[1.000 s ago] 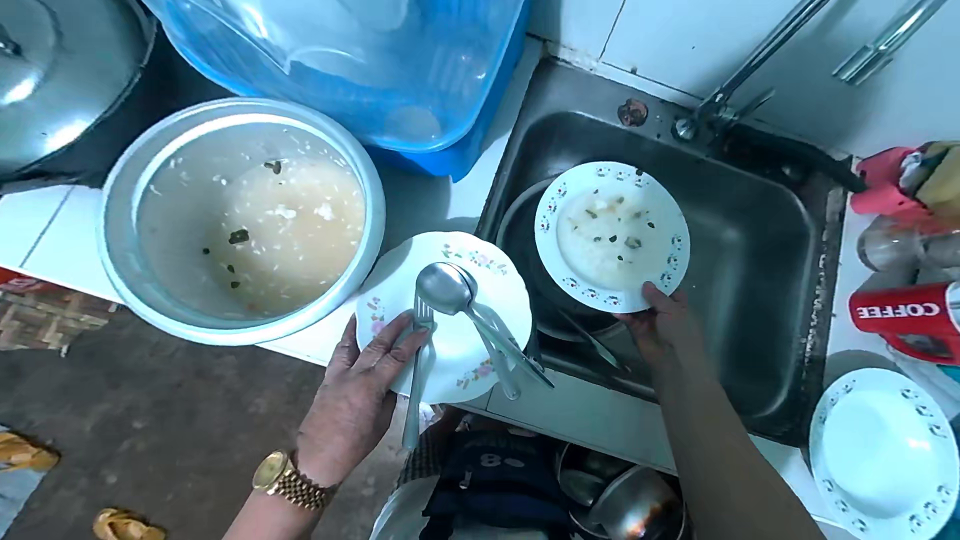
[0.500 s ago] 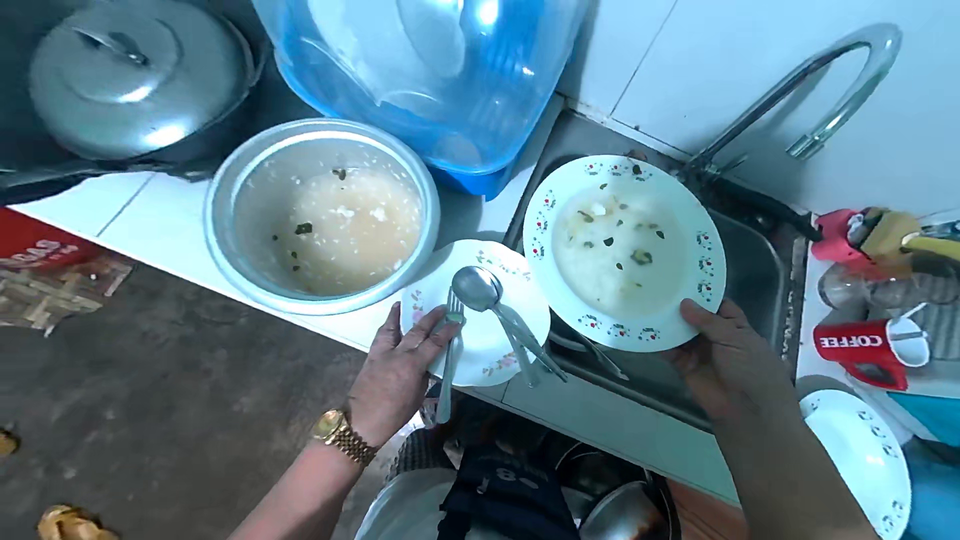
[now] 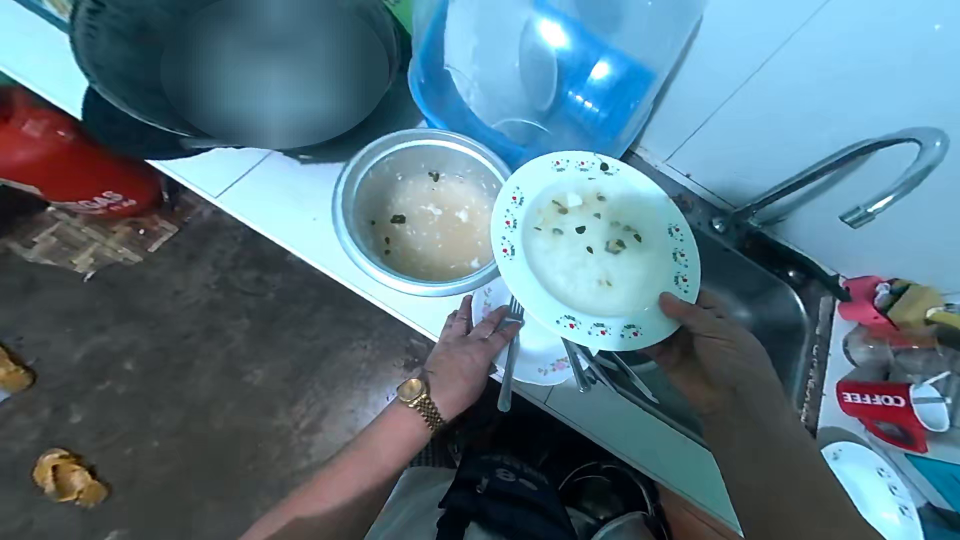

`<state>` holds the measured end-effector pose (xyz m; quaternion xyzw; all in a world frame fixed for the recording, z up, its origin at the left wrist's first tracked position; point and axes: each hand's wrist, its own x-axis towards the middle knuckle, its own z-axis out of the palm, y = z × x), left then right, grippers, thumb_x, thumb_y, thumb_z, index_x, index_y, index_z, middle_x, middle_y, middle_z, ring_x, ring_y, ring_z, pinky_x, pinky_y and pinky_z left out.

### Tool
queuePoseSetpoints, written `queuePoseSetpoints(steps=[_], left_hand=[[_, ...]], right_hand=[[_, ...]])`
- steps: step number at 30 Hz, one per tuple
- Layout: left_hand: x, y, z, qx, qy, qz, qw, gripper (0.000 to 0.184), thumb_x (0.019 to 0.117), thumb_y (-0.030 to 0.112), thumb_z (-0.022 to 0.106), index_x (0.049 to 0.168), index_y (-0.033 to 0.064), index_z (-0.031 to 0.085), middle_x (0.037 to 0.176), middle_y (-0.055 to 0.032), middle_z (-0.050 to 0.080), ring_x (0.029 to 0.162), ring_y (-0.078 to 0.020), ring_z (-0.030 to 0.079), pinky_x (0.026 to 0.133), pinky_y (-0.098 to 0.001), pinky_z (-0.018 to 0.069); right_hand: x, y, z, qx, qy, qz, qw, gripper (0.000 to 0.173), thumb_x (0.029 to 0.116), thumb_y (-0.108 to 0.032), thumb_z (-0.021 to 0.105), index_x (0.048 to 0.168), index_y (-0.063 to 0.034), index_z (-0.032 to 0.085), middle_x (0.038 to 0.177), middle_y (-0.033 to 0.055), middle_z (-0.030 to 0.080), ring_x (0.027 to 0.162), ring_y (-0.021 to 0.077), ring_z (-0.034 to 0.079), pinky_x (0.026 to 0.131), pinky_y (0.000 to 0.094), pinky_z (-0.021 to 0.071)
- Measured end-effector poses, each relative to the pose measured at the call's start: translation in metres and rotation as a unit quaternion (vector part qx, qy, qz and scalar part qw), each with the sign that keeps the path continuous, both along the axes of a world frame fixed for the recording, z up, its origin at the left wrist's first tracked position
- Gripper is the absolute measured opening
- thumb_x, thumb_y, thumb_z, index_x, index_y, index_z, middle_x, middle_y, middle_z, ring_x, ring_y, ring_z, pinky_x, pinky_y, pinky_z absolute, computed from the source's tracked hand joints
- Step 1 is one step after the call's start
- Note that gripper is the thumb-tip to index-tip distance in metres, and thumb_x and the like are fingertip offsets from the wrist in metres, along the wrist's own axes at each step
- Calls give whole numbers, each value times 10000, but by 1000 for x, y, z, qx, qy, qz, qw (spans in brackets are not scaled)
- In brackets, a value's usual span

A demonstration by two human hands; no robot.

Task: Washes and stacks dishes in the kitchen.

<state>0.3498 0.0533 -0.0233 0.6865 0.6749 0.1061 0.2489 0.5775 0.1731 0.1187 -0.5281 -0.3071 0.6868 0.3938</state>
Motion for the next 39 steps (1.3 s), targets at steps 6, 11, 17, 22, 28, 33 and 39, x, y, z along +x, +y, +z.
queuePoseSetpoints(steps=[6,11,17,22,28,33,39], left_hand=[[-2,2,11,-42,-17,-7,999,702,900,21,647,1515,320,492,1620,-45,407,1525,-456,217,1201,-607,254],[-3,2,14,-60,-32,-12,998,726,903,6,640,1535,314,462,1652,-39,350,1537,-448,185,1215,-608,218],[-4,2,9,-52,-34,-19,998,757,901,-36,609,1546,320,437,1664,-30,325,1542,-445,171,1224,-604,198],[-4,2,9,-51,-44,-25,997,742,909,-36,595,1552,296,430,1666,-30,322,1541,-448,173,1227,-622,175],[-5,2,10,-65,-45,-28,997,726,931,-35,572,1563,283,413,1683,-42,280,1553,-441,131,1238,-615,147],[-4,1,8,-58,-38,-28,997,729,917,-19,599,1556,285,425,1691,-31,261,1550,-451,130,1229,-615,177],[-3,1,9,-66,-41,-20,997,745,903,13,640,1553,306,425,1690,-16,266,1555,-451,104,1227,-619,176]], right_hand=[[-40,-4,-1,-9,-31,36,999,206,1081,-98,462,1258,-59,560,974,187,700,737,270,742,624,417,648],[-66,-4,9,-11,-84,49,995,173,1071,-81,478,1233,-47,530,953,173,693,718,266,738,617,416,649],[-86,0,24,6,-130,77,989,174,1071,-78,470,1237,-56,515,919,153,689,671,236,729,574,382,642],[-97,9,37,34,-186,111,976,127,1069,-64,467,1195,-57,484,907,135,686,648,209,724,558,356,637],[-110,28,65,108,-285,174,937,251,1028,-77,515,1279,-81,520,959,114,703,670,199,724,556,359,634],[-125,30,83,239,-374,212,871,235,986,-80,569,1215,-96,519,968,54,706,697,157,729,545,343,635],[-131,23,85,378,-483,217,759,235,943,-135,581,1169,-110,524,934,-8,676,754,32,694,621,266,605]])
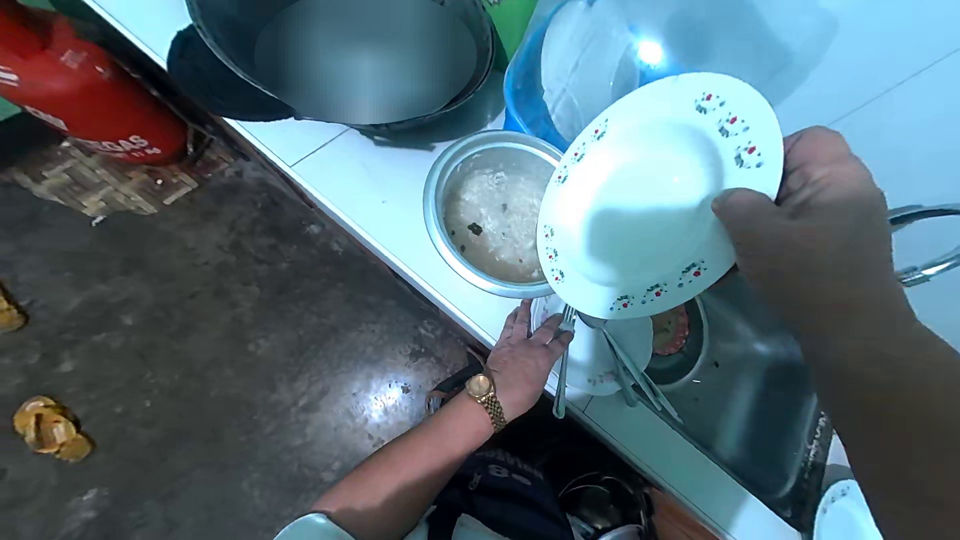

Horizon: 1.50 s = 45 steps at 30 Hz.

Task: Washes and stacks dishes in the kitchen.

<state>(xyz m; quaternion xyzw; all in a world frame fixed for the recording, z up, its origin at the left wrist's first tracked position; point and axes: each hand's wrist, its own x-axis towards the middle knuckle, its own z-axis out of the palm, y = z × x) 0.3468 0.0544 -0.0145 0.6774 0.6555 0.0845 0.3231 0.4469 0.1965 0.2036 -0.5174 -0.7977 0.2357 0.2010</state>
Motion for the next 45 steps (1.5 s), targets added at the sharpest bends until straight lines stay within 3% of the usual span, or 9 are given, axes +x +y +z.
queuePoseSetpoints(steps=[8,15,19,26,29,32,35,39,45], left_hand=[[1,-1,1,0,25,-3,1000,763,887,42,669,1558,312,426,1691,-9,266,1549,-460,122,1222,-634,171],[-7,-18,7,104,-5,57,993,653,914,-14,575,1513,235,498,1613,-102,412,1476,-447,352,1150,-607,360],[-17,-34,33,283,-93,126,946,292,958,78,476,1209,44,620,1167,-145,671,986,-245,686,806,-400,597],[-36,37,97,331,125,10,935,689,933,42,584,1526,374,471,1704,-119,189,1525,-523,140,1136,-731,255],[-52,51,99,288,197,-1,937,889,869,-41,641,1589,392,351,1707,-145,160,1534,-513,129,1136,-774,191],[-84,46,93,278,235,27,931,782,855,-16,690,1566,166,421,1661,-262,210,1515,-550,144,1097,-829,177],[-112,43,83,215,241,78,943,698,937,96,652,1574,79,365,1652,-266,230,1504,-561,166,1087,-840,189],[-112,42,68,186,152,104,965,757,1019,330,556,1645,187,156,1391,-272,576,1254,-523,552,999,-727,417],[-51,44,83,275,29,-25,961,626,1043,322,545,1538,-20,374,1495,-280,486,1405,-406,466,1158,-536,393]], right_hand=[[24,-3,-18,47,104,0,993,207,966,-108,548,1168,-94,506,928,-24,671,776,16,694,658,235,612],[69,-24,-33,45,194,-46,979,241,995,-99,541,1233,-67,519,1000,-13,674,839,16,691,704,213,609],[93,-38,-39,66,233,-80,967,190,993,-78,544,1180,-79,513,948,-59,669,800,-24,680,678,173,599],[90,-56,-36,55,275,-84,956,166,1013,-80,527,1178,-75,507,909,-30,655,732,-2,677,628,189,601],[91,-63,-36,72,297,-67,950,168,1011,-61,526,1177,-61,503,908,-25,655,745,-2,678,636,186,604],[101,-70,-41,82,321,-94,939,167,1010,-55,536,1174,-59,504,902,-25,643,752,-7,669,649,175,596],[129,-80,-52,62,398,-160,901,159,1042,-83,513,1200,-70,494,910,-1,637,740,39,677,640,228,610],[195,-112,-84,19,497,-291,817,206,1061,-176,494,1259,-123,512,1010,31,671,815,115,702,682,332,627],[306,-159,-123,84,582,-468,660,209,1061,-126,504,1267,-117,476,1032,73,683,837,183,710,685,371,624]])
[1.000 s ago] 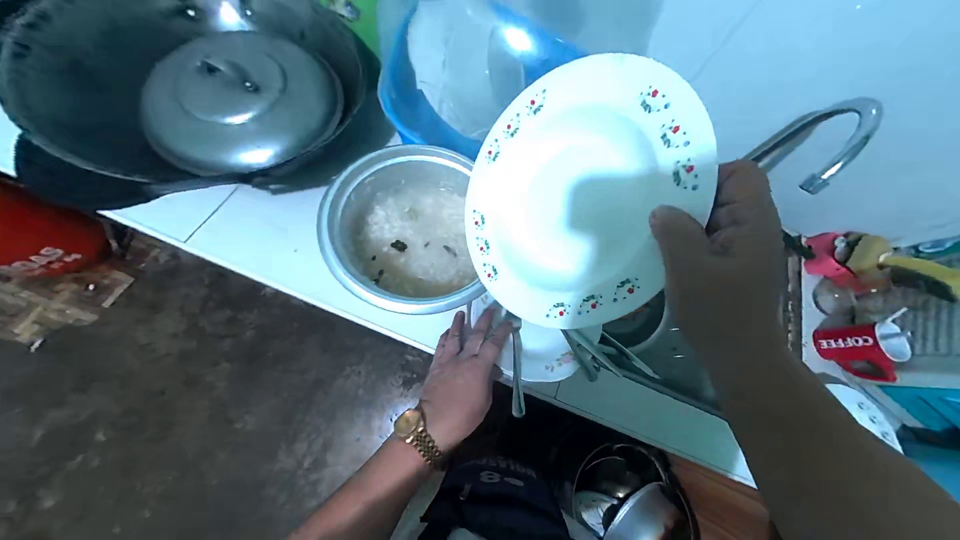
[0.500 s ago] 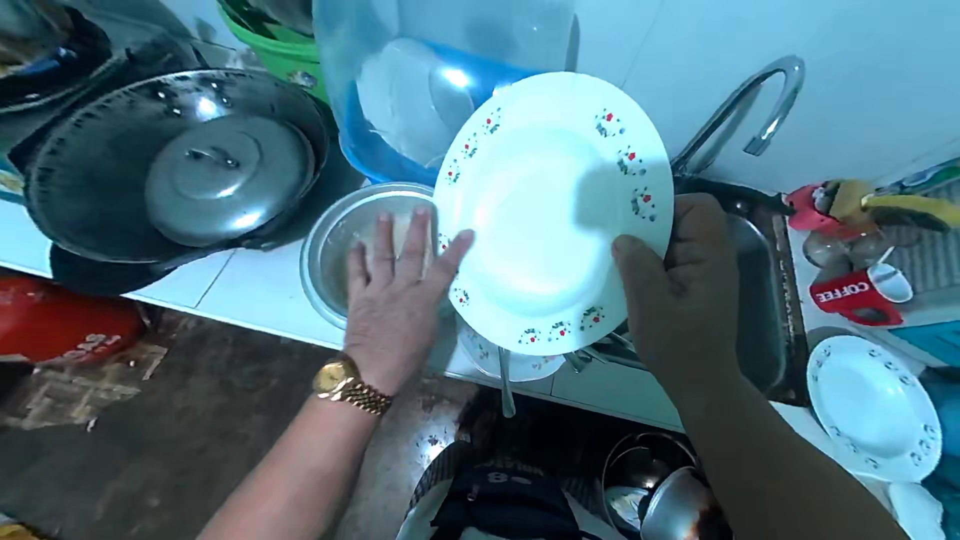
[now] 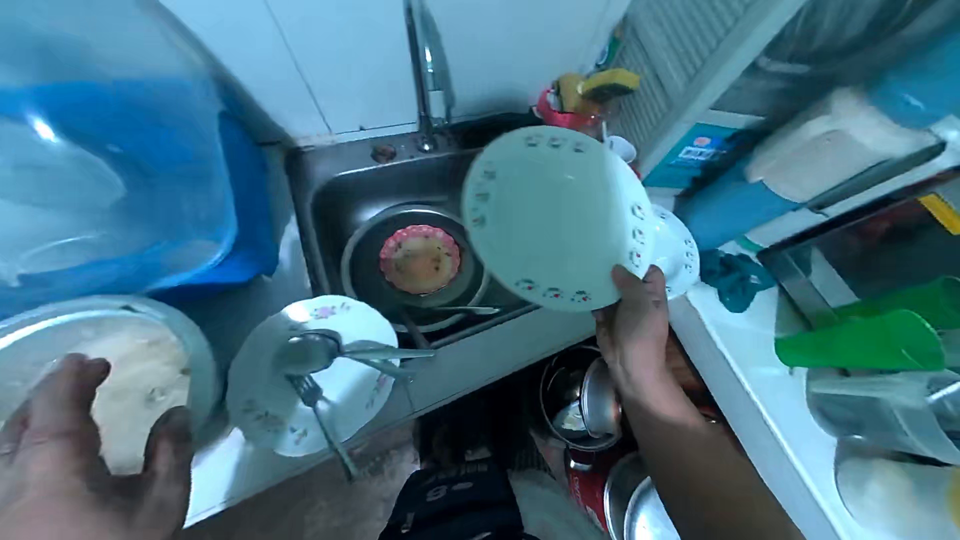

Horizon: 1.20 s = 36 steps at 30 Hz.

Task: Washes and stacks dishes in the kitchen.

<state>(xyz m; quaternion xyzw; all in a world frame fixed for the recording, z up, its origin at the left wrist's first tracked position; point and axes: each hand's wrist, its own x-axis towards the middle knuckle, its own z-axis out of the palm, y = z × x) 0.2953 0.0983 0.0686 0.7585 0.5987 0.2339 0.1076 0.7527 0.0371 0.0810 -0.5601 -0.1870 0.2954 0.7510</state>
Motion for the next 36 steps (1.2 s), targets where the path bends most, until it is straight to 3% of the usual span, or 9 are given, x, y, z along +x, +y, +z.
queuePoseSetpoints(steps=[3,6,13,22,29,33,36], left_hand=[[40,12,14,28,22,-86,996,526,1047,292,548,1464,-24,502,1497,-275,492,1443,-446,407,1186,-564,353],[78,21,27,42,33,-123,991,513,1038,326,538,1472,52,532,1536,-224,474,1479,-435,357,1203,-575,310],[121,27,22,38,41,-170,984,498,1031,350,531,1448,81,571,1557,-224,447,1485,-457,331,1196,-608,294],[136,19,11,17,59,-135,989,485,1032,387,510,1441,136,583,1584,-175,429,1510,-416,303,1199,-603,286],[136,16,4,3,47,-131,990,491,1025,387,530,1450,146,577,1589,-168,423,1512,-406,301,1206,-593,289],[132,12,3,-13,39,-126,991,498,1023,400,535,1452,151,577,1597,-167,411,1516,-394,300,1213,-574,291],[130,8,4,-22,48,-118,992,500,1018,400,533,1448,149,579,1598,-168,408,1513,-398,304,1209,-580,292]], right_hand=[[48,-15,-25,-1,24,-96,995,219,1064,-100,496,1282,-96,476,1006,100,685,763,204,707,627,380,621],[88,-22,-53,-8,53,-157,986,255,1061,-79,485,1312,-80,437,1075,133,662,827,253,716,681,438,631],[152,-11,-87,-52,114,-237,964,389,1060,-54,489,1420,-89,349,1175,170,590,884,273,702,694,445,631],[170,1,-98,-113,116,-254,954,421,1065,-76,503,1433,-89,299,1147,166,562,786,246,696,626,399,628],[173,-9,-91,-184,116,-212,953,425,1067,-109,531,1441,-77,331,1151,168,575,812,245,710,661,392,640],[181,-19,-79,-271,116,-158,942,332,1103,-223,469,1372,-50,382,953,160,678,688,238,729,609,378,640],[186,-26,-73,-370,80,-119,918,332,1093,-302,478,1291,-40,430,832,108,643,597,206,685,560,366,619]])
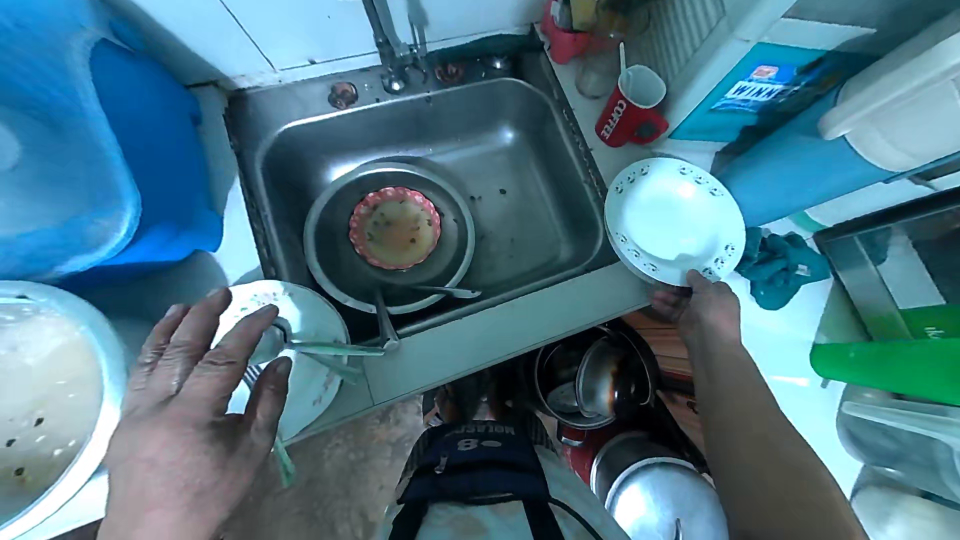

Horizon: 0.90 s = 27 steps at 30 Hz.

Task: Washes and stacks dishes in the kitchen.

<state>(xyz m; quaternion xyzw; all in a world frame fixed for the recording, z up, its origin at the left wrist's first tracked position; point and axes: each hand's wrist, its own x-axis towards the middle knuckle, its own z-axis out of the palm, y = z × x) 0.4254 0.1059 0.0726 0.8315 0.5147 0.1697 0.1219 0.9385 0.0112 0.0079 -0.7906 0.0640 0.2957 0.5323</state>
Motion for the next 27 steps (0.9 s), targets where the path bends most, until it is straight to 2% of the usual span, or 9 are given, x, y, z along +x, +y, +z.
queuePoseSetpoints(steps=[3,7,13,16,18,20,23,25,27], left_hand=[[-6,-3,-4,-1,3,3,1000,492,1019,391,535,1446,149,580,1602,-166,403,1516,-396,298,1212,-577,291],[-20,-10,-12,-1,1,15,1000,489,1016,380,549,1452,161,576,1601,-169,403,1513,-388,309,1208,-570,301],[-38,-22,-17,-22,-2,49,999,470,1019,358,540,1434,141,588,1587,-160,424,1496,-375,347,1184,-573,339],[-49,-28,-18,-32,-2,73,997,453,1024,342,539,1434,155,587,1582,-146,435,1482,-364,376,1170,-571,360],[-56,-32,-17,-35,-10,91,995,429,1029,307,526,1418,141,602,1566,-149,455,1459,-355,412,1157,-557,381],[-63,-36,-15,-35,-22,117,992,391,1040,262,508,1385,121,626,1523,-154,501,1409,-339,476,1126,-536,418],[-71,-39,-16,-28,-30,141,989,332,1043,203,507,1296,64,671,1387,-183,609,1286,-353,581,1042,-541,481],[-72,-41,-19,-32,-20,144,989,300,1037,188,510,1227,51,697,1265,-177,677,1185,-360,641,967,-553,523],[-69,-42,-24,-43,3,147,988,296,1029,193,520,1228,62,695,1197,-171,705,1143,-385,659,934,-589,529]], right_hand=[[9,-9,-5,-81,-32,63,994,405,1075,-390,504,1266,-33,482,808,79,592,563,176,630,556,361,596],[18,-13,-15,-122,-64,92,986,393,1061,-424,530,1194,-55,519,718,31,538,504,132,554,508,320,545],[17,-11,-23,-170,-106,115,973,452,1052,-474,521,1225,-56,513,718,20,510,495,125,530,517,336,545],[10,-13,-24,-168,-115,117,972,461,1093,-480,406,1193,-42,506,712,16,492,497,130,526,522,351,550],[-12,-13,-22,-144,-122,122,975,495,1112,-493,316,1045,-51,529,651,-14,480,474,110,515,508,341,545],[-52,-5,-13,-102,-117,184,971,486,1123,-451,284,1054,-40,534,674,-22,498,518,105,531,546,339,550],[-114,28,-3,-28,-108,339,934,354,1128,-339,332,1129,-33,510,724,-30,515,546,90,560,573,326,584],[-148,64,-1,-2,-113,460,881,337,1122,-285,361,1142,3,534,742,14,569,579,124,613,617,361,612],[-175,106,-4,-8,-135,568,812,393,1127,-273,355,1198,48,570,838,104,630,665,196,656,684,428,618]])
